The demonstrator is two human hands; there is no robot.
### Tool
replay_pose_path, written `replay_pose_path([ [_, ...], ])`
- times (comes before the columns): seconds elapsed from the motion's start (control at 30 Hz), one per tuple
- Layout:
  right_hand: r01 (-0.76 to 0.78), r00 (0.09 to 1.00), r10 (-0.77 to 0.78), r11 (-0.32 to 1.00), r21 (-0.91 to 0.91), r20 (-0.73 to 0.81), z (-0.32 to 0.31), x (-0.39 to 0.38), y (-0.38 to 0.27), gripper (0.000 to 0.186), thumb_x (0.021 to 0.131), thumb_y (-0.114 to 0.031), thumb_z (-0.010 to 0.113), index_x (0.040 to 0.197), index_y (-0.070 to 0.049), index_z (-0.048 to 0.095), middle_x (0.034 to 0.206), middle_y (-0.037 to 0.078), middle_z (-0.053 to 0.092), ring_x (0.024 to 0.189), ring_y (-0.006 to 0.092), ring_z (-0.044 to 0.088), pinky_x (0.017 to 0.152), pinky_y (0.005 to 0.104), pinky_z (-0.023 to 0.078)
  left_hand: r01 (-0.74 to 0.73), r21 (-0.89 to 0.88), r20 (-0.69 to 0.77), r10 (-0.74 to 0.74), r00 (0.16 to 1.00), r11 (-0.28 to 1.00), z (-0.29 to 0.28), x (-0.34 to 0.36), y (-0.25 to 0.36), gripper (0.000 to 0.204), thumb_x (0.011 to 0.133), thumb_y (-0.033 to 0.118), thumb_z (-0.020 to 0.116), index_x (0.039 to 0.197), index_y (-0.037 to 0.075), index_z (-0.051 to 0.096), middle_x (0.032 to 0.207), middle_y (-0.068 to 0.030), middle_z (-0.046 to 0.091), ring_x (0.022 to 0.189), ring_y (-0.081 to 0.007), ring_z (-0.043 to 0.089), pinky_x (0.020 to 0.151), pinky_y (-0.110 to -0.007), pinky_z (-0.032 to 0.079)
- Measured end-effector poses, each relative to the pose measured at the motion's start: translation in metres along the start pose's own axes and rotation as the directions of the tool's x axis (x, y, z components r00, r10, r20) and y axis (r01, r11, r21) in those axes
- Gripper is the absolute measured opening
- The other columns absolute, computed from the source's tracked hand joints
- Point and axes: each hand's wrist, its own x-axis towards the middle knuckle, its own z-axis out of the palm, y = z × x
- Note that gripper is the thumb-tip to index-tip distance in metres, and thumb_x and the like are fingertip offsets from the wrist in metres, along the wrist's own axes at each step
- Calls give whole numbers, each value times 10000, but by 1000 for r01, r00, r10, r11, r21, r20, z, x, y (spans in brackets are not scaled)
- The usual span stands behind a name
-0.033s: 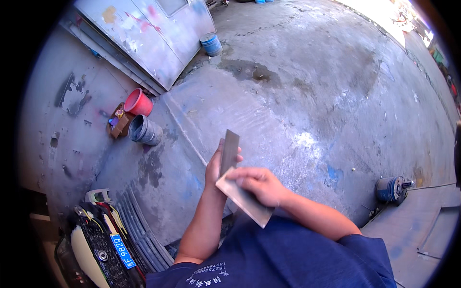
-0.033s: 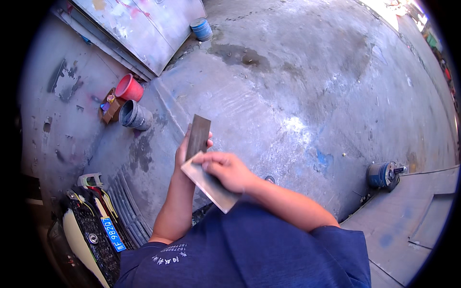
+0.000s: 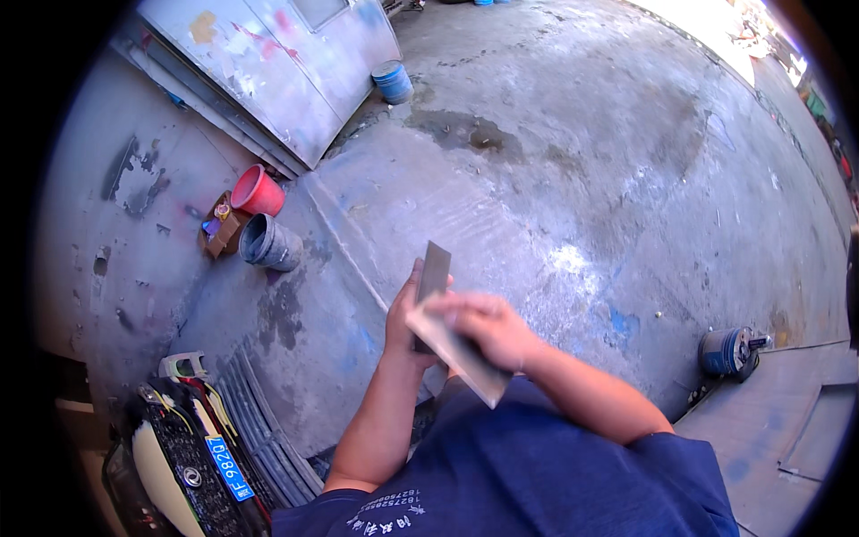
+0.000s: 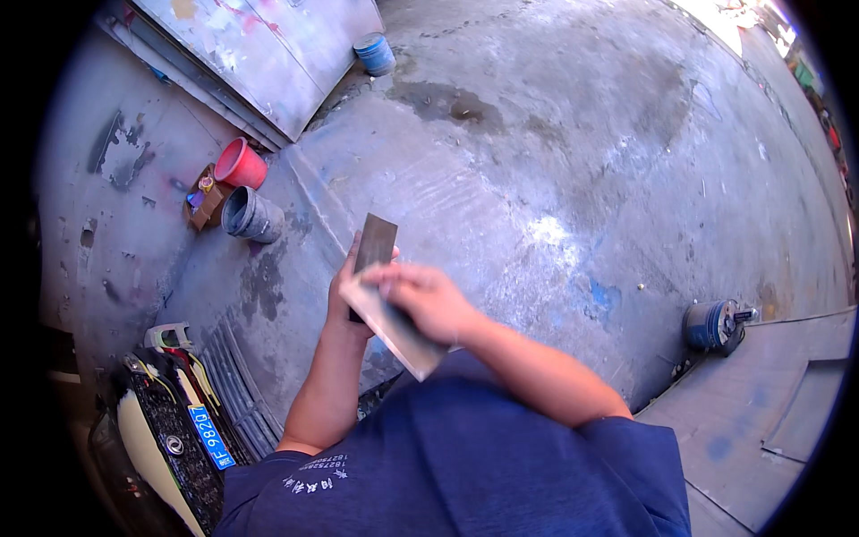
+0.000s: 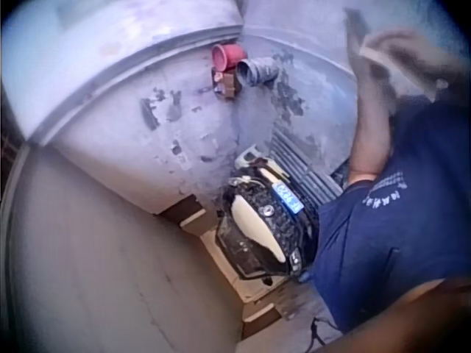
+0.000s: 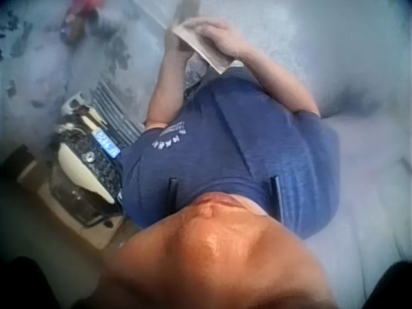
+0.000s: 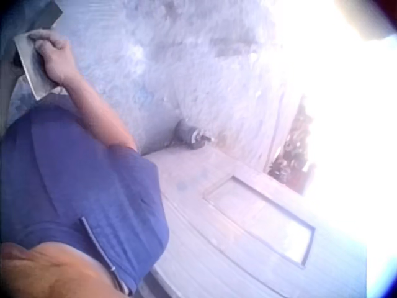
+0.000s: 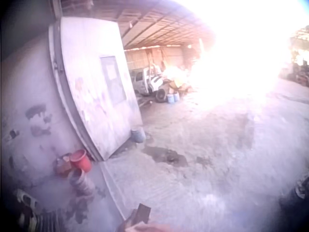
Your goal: The person holds and compares two rectangular sandpaper sheets, rubbing them together and inspecting their surfaces. The person walks around a garage area and sits on a small stool while continuing to handle the sheets.
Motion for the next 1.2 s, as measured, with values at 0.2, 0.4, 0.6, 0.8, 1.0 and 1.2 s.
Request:
replay_pose_path([
  [0.2, 113, 938, -90, 992, 51, -336, -50, 37, -32, 279, 914, -142, 520, 1156, -60, 633, 999, 27, 639, 869, 93, 572, 779, 262, 479, -282, 288, 24, 288, 957, 915, 1, -7, 3, 443, 938, 152, 589, 1349, 38, 468, 1062, -40, 534, 867, -126, 568, 685, -233, 488],
  [0.4, -55, 992, 10, 927, -370, -123, -47, 0, 13, 211, 839, -155, 549, 964, -24, 656, 938, 88, 649, 872, 160, 607, 790, 293, 484, -527, 577, 55, 614, 788, 624, -23, 5, 14, 485, 925, 45, 575, 1379, -21, 418, 1200, -60, 443, 939, -107, 552, 831, -236, 473],
  [0.6, 195, 980, -175, 768, -610, 92, -15, 4, 25, 306, 859, -306, 667, 799, -12, 604, 812, 152, 593, 746, 286, 604, 652, 380, 469, -519, 837, 262, 703, 661, 176, -23, 9, 12, 518, 896, 55, 605, 1378, -7, 426, 1154, -115, 477, 968, -194, 531, 855, -309, 461],
  [0.8, 159, 985, -171, 794, -586, 35, -29, 14, 24, 313, 832, -287, 715, 748, -14, 586, 733, 121, 585, 659, 246, 581, 592, 350, 457, -607, 790, 480, 700, 528, -84, -5, -1, 11, 511, 886, 56, 610, 1372, 19, 454, 1094, -137, 504, 974, -244, 525, 875, -333, 450],
  [1.0, 40, 959, -151, 909, -415, -239, -51, 31, -5, 336, 839, -316, 724, 766, -7, 612, 680, 34, 597, 649, 85, 523, 581, 285, 449, -638, 767, 536, 608, 586, -62, -1, -1, 6, 542, 872, 34, 616, 1384, 21, 438, 1097, -141, 504, 977, -235, 526, 883, -320, 448],
  [1.2, 117, 884, -301, 883, -454, -357, -86, 34, -9, 237, 914, -244, 631, 880, -9, 622, 751, 23, 599, 721, 81, 534, 647, 275, 459, -604, 659, 301, 579, 758, 448, -9, 6, 3, 424, 907, 46, 583, 1309, -27, 468, 1065, -104, 571, 907, -150, 566, 836, -281, 470],
])
